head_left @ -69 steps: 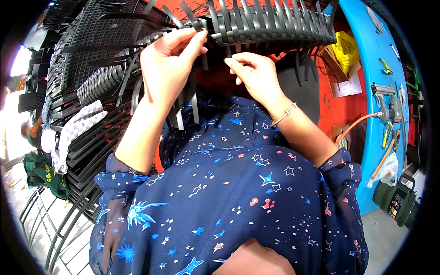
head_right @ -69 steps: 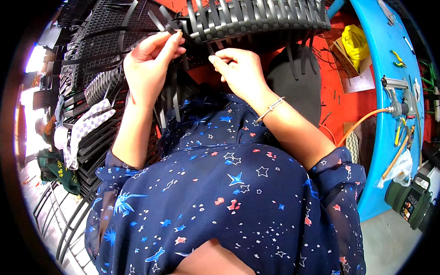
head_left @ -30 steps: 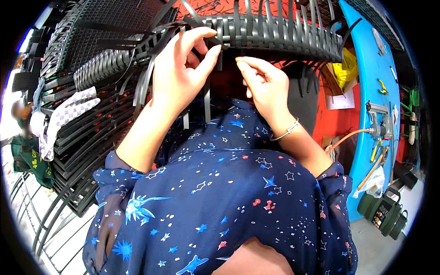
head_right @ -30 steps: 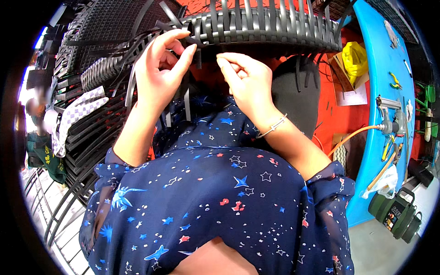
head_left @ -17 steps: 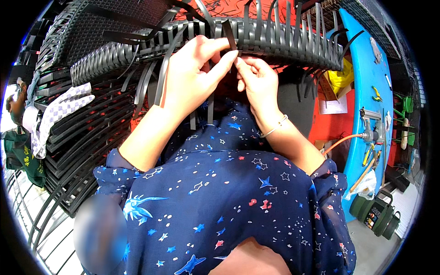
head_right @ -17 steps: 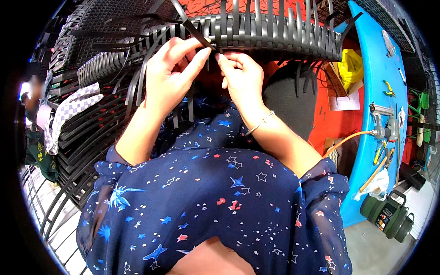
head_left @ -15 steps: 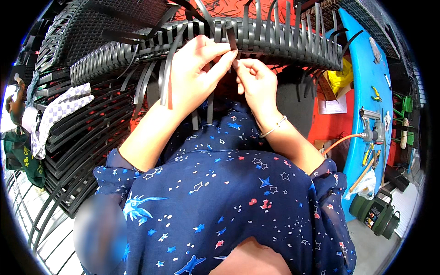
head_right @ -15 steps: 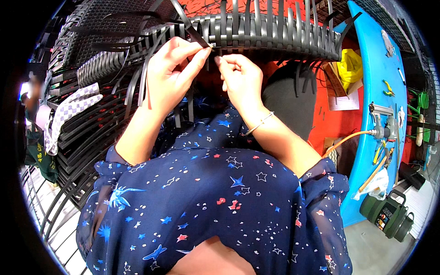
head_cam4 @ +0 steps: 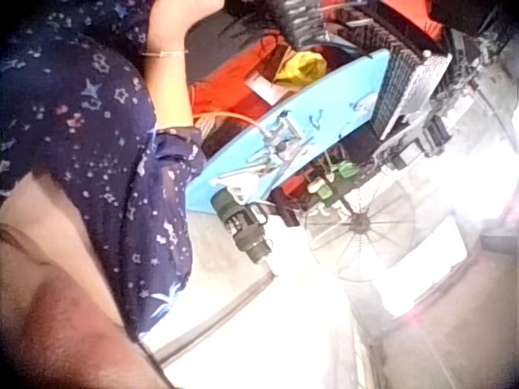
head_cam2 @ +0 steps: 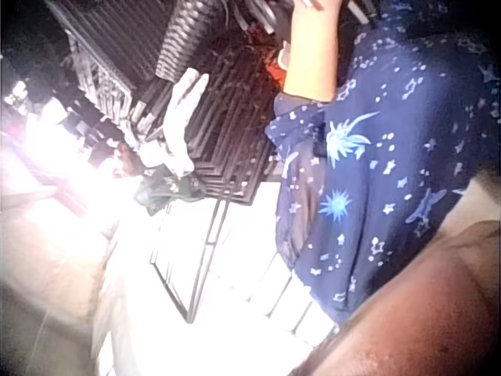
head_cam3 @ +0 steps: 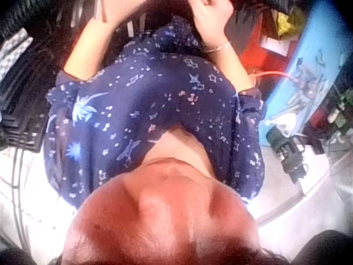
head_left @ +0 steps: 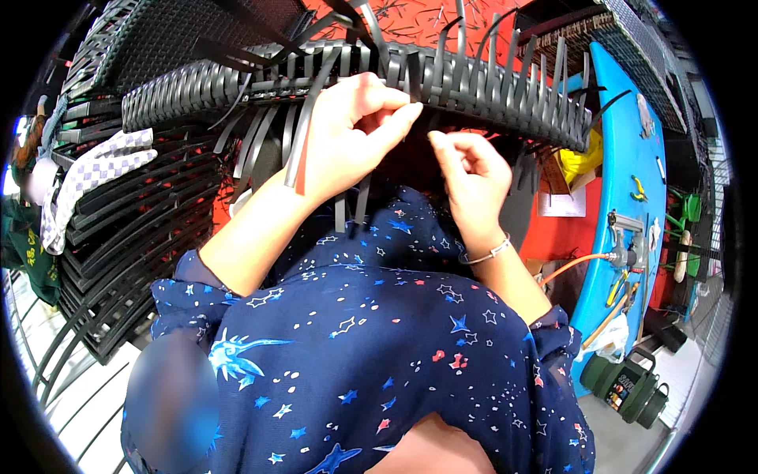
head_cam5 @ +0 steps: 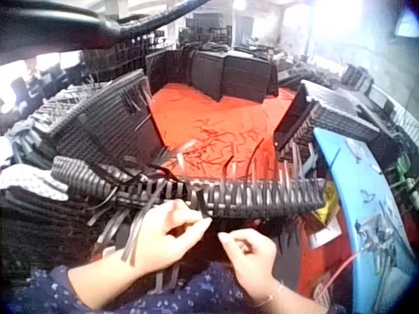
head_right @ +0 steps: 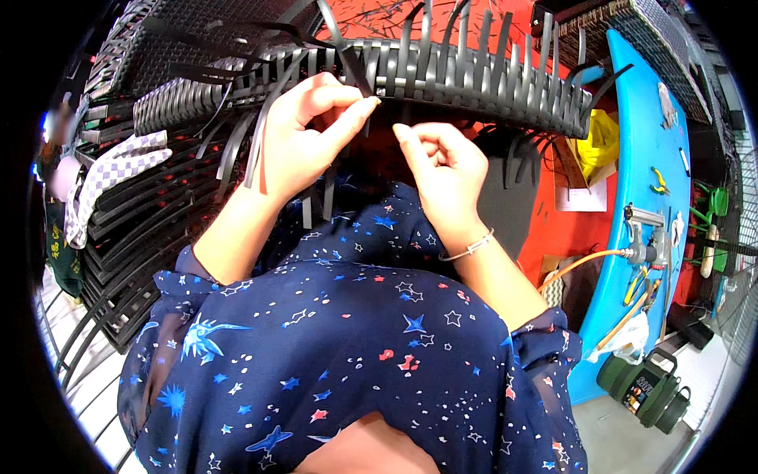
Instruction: The person uses yellow-handled pliers to trim the ends of black plastic strips attached to a large woven circular frame. They systematically cut the strips to a uniform length and then adjust the remaining pieces by hand.
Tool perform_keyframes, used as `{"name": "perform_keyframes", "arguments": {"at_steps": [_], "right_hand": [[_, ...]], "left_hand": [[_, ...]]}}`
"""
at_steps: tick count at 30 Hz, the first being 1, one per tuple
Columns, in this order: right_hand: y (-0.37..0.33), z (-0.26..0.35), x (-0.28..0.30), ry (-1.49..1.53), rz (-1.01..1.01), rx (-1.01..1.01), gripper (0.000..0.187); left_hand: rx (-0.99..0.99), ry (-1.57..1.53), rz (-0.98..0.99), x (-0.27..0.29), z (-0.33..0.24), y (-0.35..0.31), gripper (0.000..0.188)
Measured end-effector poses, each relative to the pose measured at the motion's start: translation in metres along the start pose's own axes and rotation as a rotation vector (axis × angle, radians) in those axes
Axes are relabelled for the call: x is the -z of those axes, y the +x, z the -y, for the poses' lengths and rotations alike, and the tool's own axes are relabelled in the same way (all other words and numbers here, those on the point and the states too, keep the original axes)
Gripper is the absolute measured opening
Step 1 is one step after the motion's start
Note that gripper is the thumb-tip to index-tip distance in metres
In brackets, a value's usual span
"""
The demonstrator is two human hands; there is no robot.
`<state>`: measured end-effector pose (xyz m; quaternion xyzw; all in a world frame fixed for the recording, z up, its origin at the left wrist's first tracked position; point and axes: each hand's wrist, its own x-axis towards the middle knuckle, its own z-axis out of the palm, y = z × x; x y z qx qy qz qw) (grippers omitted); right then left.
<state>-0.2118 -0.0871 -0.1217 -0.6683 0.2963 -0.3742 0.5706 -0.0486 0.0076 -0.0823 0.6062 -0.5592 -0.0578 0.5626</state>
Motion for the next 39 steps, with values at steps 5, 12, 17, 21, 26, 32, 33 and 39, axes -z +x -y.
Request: {"name": "perform_keyframes", "arguments": {"at_steps": [5, 12, 17, 21, 26, 32, 33, 39], "right_hand": [[0.013, 0.026, -0.010, 0.157, 0.230, -0.122, 0.026], [0.017, 0.021, -0.014, 0.172, 0.264, -0.055, 0.011], [0.002, 0.013, -0.012, 0.282, 0.233, -0.187, 0.009], [-0.002, 0.011, -0.009, 0.314, 0.267, -0.321, 0.010], [0.004, 0.014, -0.009, 0.304, 0.317, -0.347, 0.010], [0.000, 0.006, -0.010, 0.301, 0.310, -0.419, 0.010], [0.001, 0.007, -0.010, 0.307, 0.312, -0.428, 0.011], [0.006, 0.010, -0.014, 0.379, 0.259, -0.349, 0.012]], "left_hand": [[-0.007, -0.047, -0.041, -0.004, 0.002, -0.001, 0.013], [-0.003, 0.088, -0.135, -0.008, 0.007, -0.011, 0.015], [0.204, 0.090, -0.064, -0.005, 0.011, -0.022, 0.018], [0.238, 0.120, 0.061, -0.002, 0.008, -0.019, 0.014], [0.416, -0.088, 0.078, -0.003, 0.010, -0.012, 0.017], [0.461, -0.105, 0.090, -0.005, 0.009, -0.011, 0.016], [0.463, -0.104, 0.099, -0.006, 0.008, -0.011, 0.016], [0.472, -0.118, 0.109, -0.005, 0.008, -0.010, 0.015]]}}
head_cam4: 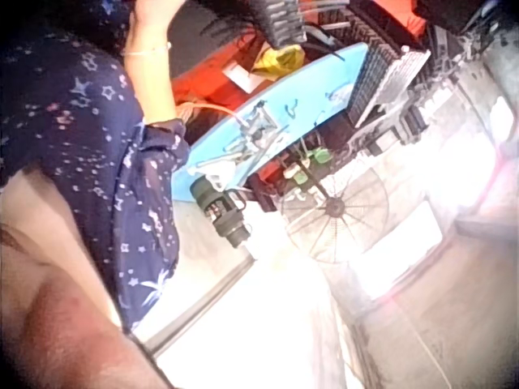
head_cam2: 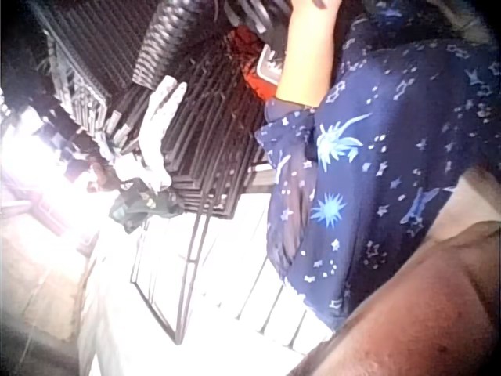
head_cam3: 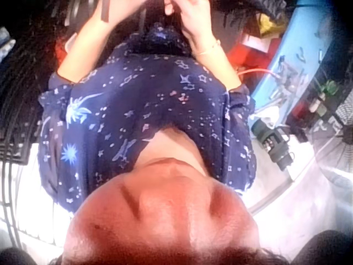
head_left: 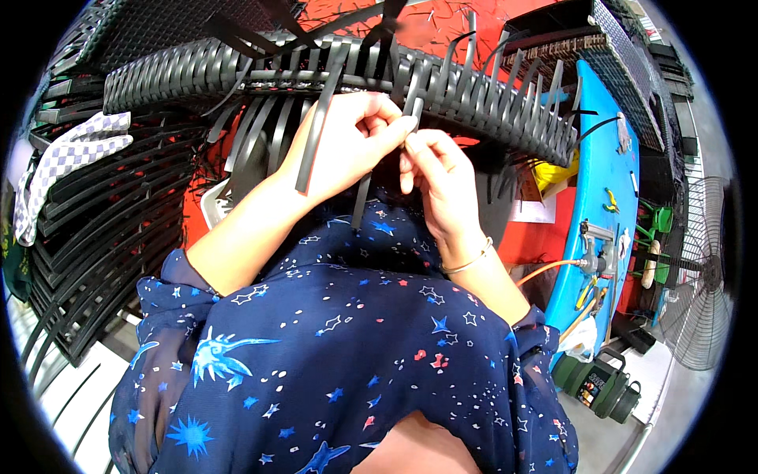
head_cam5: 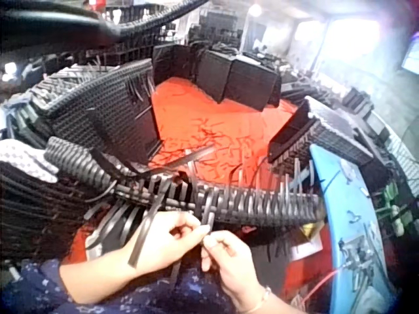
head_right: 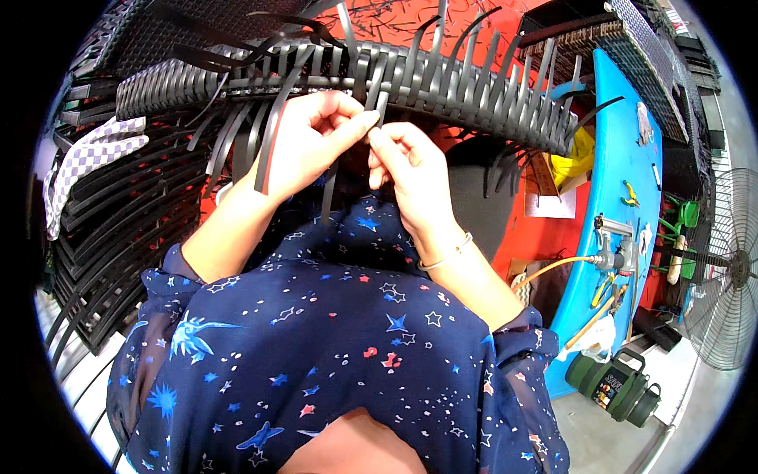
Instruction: The person uses yellow-handled pliers to trim the ends of black plastic strips attached to a large woven circular frame. They systematically cut the strips to a uniform length and then adjust the remaining pieces by hand.
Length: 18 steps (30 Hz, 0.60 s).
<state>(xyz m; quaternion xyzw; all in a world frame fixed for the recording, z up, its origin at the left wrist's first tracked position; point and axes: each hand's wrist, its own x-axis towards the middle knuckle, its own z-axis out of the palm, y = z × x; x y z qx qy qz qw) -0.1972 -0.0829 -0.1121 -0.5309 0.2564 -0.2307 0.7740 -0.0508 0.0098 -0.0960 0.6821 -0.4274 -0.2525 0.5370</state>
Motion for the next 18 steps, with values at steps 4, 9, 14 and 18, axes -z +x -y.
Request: {"name": "perform_keyframes", "arguments": {"at_steps": [4, 9, 14, 18], "right_hand": [[0.006, 0.013, -0.013, 0.051, -0.146, 0.087, 0.017], [0.005, 0.011, -0.017, -0.014, -0.177, 0.161, 0.017], [0.014, -0.002, -0.006, -0.186, -0.125, 0.244, 0.014], [0.013, -0.011, -0.004, -0.251, -0.176, 0.291, 0.016]], "left_hand": [[-0.009, -0.010, -0.014, 0.000, 0.001, 0.000, 0.018], [-0.014, 0.010, -0.032, 0.001, 0.000, 0.001, 0.020], [0.000, 0.016, -0.034, 0.001, 0.001, 0.001, 0.020], [-0.007, 0.033, -0.039, 0.000, -0.001, -0.001, 0.021]]}}
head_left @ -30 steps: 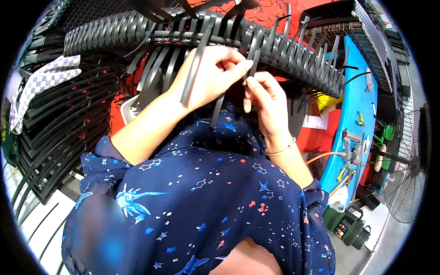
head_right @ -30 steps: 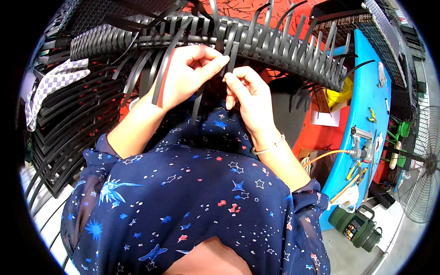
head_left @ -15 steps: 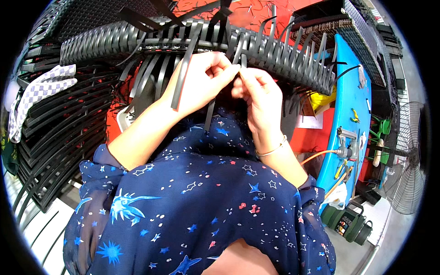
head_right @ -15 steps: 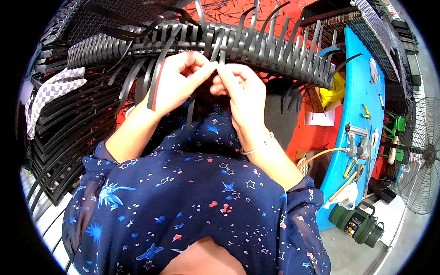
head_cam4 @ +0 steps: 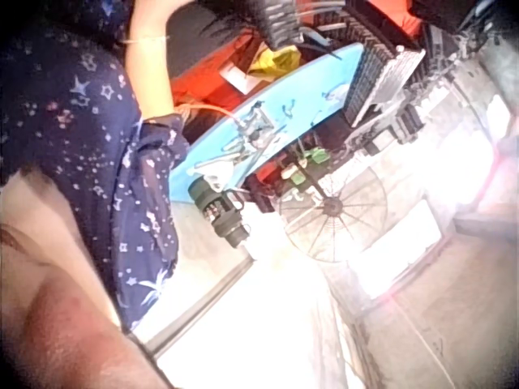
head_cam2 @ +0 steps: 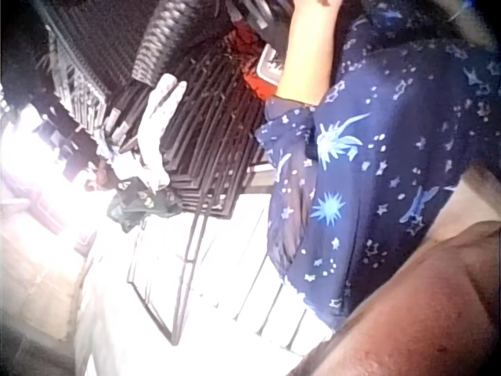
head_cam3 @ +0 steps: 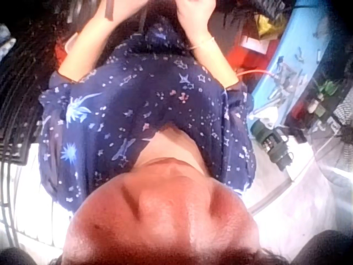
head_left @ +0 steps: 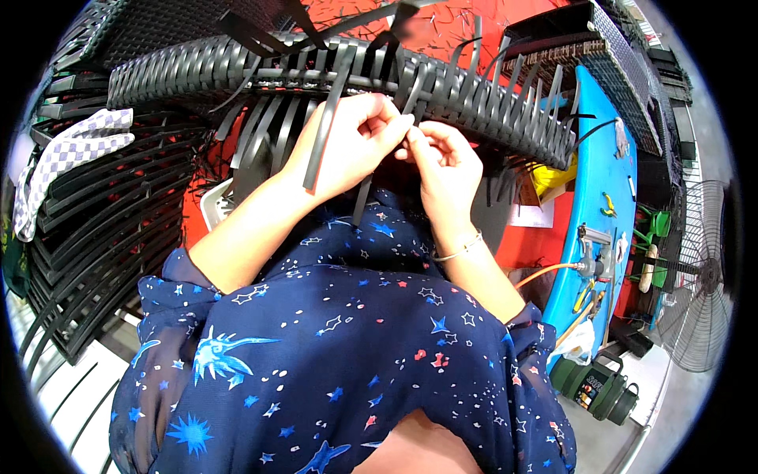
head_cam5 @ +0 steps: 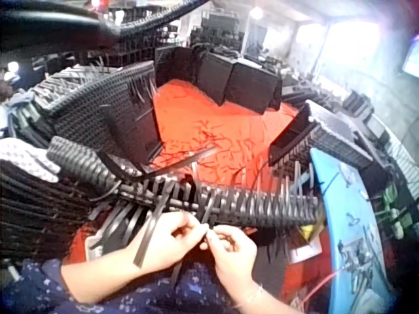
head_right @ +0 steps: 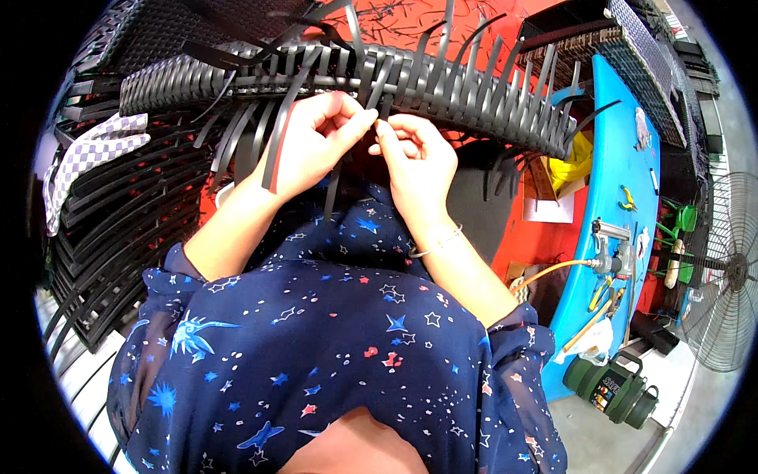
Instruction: The person uses yellow-handled pliers to trim the ends of black plastic strips attached to a large woven circular frame. They systematically cut the strips to a uniform length and then adjust the remaining pieces by hand.
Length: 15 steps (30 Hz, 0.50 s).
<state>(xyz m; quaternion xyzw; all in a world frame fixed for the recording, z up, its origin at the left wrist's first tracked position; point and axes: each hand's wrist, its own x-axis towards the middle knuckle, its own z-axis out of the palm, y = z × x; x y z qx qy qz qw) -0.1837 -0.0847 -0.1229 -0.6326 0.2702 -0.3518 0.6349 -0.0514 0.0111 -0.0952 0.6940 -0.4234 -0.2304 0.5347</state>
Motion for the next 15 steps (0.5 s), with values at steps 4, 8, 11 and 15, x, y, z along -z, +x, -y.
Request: {"name": "perform_keyframes", "arguments": {"at_steps": [4, 8, 11, 15], "right_hand": [[-0.005, -0.007, 0.000, 0.101, -0.003, 0.017, 0.014], [0.005, 0.023, -0.005, 0.066, -0.042, -0.104, 0.017], [0.008, 0.026, -0.007, 0.161, -0.070, -0.054, 0.020], [0.009, 0.033, -0.005, 0.008, -0.074, 0.230, 0.021]], "left_hand": [[-0.011, -0.016, 0.001, -0.001, -0.001, 0.001, 0.021], [-0.060, 0.029, -0.030, -0.001, 0.003, 0.000, 0.020], [-0.060, 0.048, -0.044, 0.000, -0.001, 0.000, 0.019], [-0.047, 0.033, -0.028, -0.001, 0.001, 0.000, 0.021]]}}
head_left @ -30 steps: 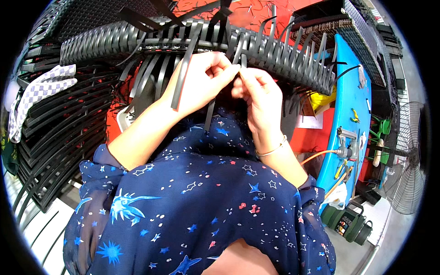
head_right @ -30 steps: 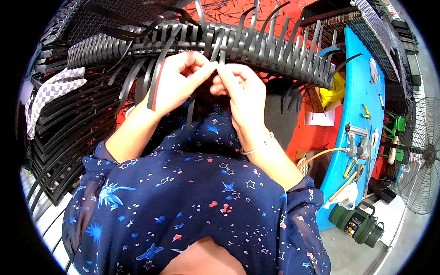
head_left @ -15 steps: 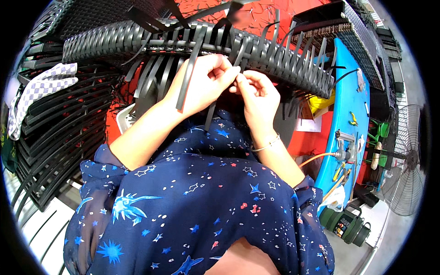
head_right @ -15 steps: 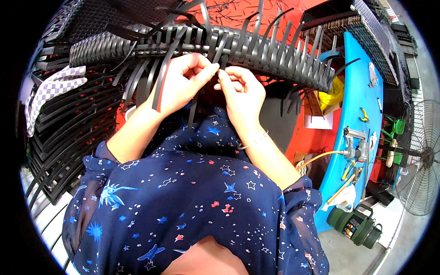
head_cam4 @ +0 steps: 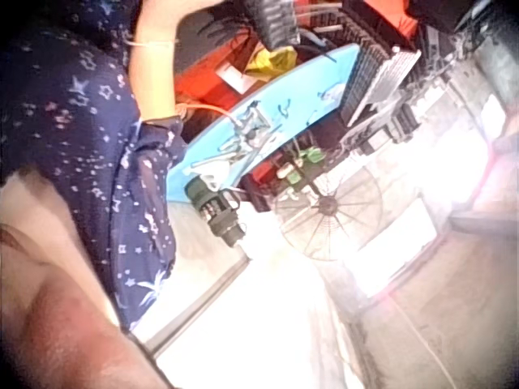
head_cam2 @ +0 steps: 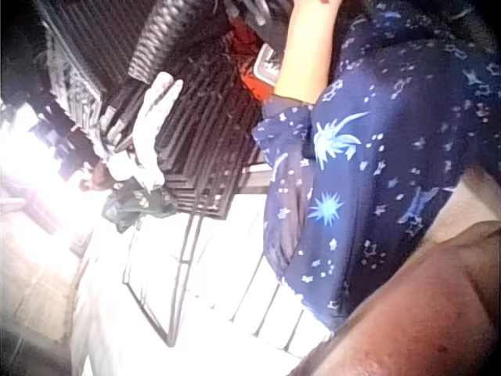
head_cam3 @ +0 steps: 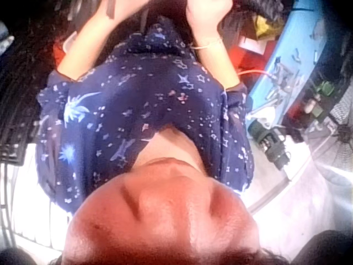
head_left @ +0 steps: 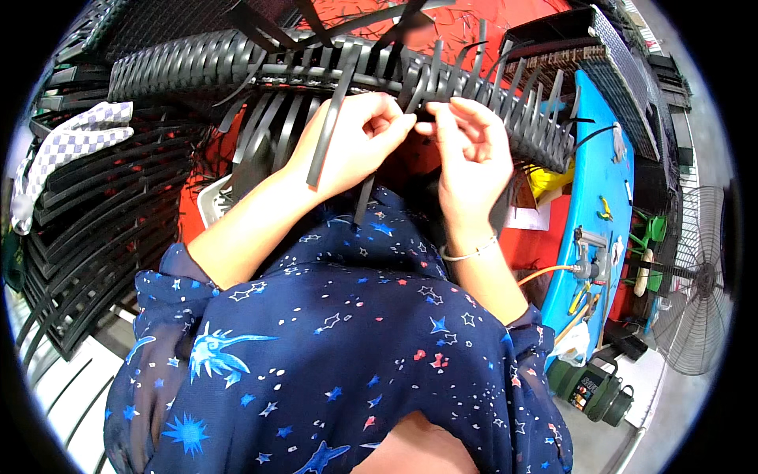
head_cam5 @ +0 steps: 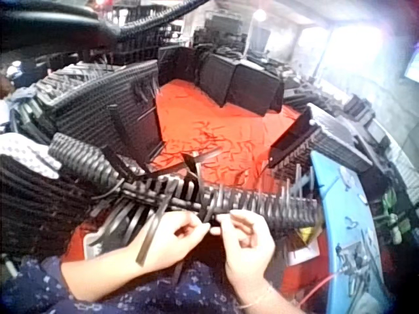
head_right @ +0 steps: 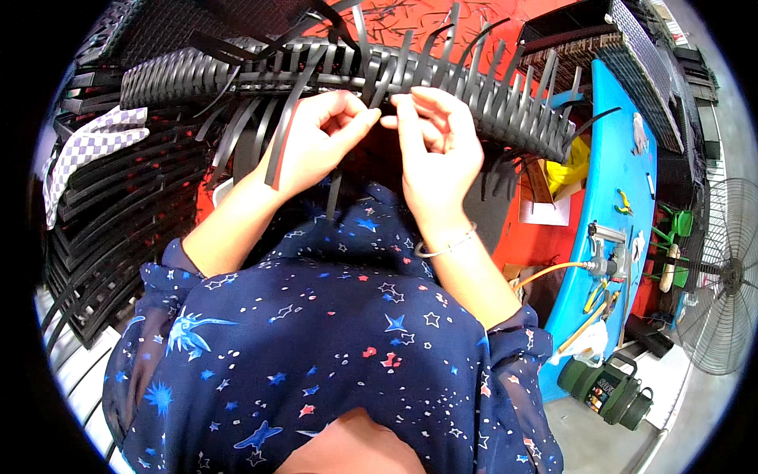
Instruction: The person uses yellow-handled pliers to trim the ends of black plastic strips attached to a large woven circular frame. They systematically cut the strips to a uniform length and then adjust the remaining pieces by hand.
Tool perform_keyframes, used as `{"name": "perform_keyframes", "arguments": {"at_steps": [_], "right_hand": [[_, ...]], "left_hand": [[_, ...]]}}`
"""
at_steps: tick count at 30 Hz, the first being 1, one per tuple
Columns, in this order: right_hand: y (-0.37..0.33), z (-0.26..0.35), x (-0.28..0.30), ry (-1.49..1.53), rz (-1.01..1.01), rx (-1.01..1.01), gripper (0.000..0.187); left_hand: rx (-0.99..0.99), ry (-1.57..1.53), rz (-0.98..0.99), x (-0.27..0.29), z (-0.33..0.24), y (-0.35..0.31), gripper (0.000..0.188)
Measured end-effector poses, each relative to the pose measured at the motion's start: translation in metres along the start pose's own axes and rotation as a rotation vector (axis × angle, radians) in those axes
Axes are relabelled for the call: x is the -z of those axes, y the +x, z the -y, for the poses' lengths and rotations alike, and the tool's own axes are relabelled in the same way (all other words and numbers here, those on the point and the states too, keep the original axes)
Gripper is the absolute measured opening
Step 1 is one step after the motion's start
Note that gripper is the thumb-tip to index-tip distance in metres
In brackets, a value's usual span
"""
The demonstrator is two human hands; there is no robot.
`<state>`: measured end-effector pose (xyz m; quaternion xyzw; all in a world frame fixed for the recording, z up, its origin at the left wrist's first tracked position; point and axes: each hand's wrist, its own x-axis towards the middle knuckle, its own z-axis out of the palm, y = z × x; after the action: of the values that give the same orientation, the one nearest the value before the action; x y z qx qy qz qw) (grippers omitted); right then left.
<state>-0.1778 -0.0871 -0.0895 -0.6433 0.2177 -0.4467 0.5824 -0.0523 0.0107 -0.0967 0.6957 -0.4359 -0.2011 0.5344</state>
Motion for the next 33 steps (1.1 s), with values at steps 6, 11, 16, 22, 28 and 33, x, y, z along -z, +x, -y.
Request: {"name": "perform_keyframes", "arguments": {"at_steps": [6, 11, 16, 22, 28, 33], "right_hand": [[0.074, 0.028, 0.016, -1.084, 0.205, 0.903, 0.023], [0.102, 0.021, 0.008, -1.257, 0.396, 0.607, 0.041], [0.112, 0.011, 0.006, -0.667, 0.332, 0.460, 0.016], [0.112, -0.009, 0.009, -0.818, 0.078, 0.755, 0.014], [0.100, 0.005, 0.021, -0.814, 0.209, 0.742, 0.020], [0.093, -0.003, 0.027, -0.834, 0.229, 0.773, 0.019]], "left_hand": [[0.017, 0.052, 0.001, 0.001, -0.003, -0.001, 0.022], [0.034, 0.062, 0.020, 0.002, -0.008, -0.002, 0.021], [-0.017, 0.051, 0.044, 0.001, -0.009, -0.001, 0.021], [0.027, -0.085, 0.172, 0.008, 0.000, 0.012, 0.025], [0.184, -0.209, 0.129, 0.002, -0.011, 0.000, 0.020], [0.381, -0.183, 0.182, 0.012, -0.038, 0.014, 0.027]]}}
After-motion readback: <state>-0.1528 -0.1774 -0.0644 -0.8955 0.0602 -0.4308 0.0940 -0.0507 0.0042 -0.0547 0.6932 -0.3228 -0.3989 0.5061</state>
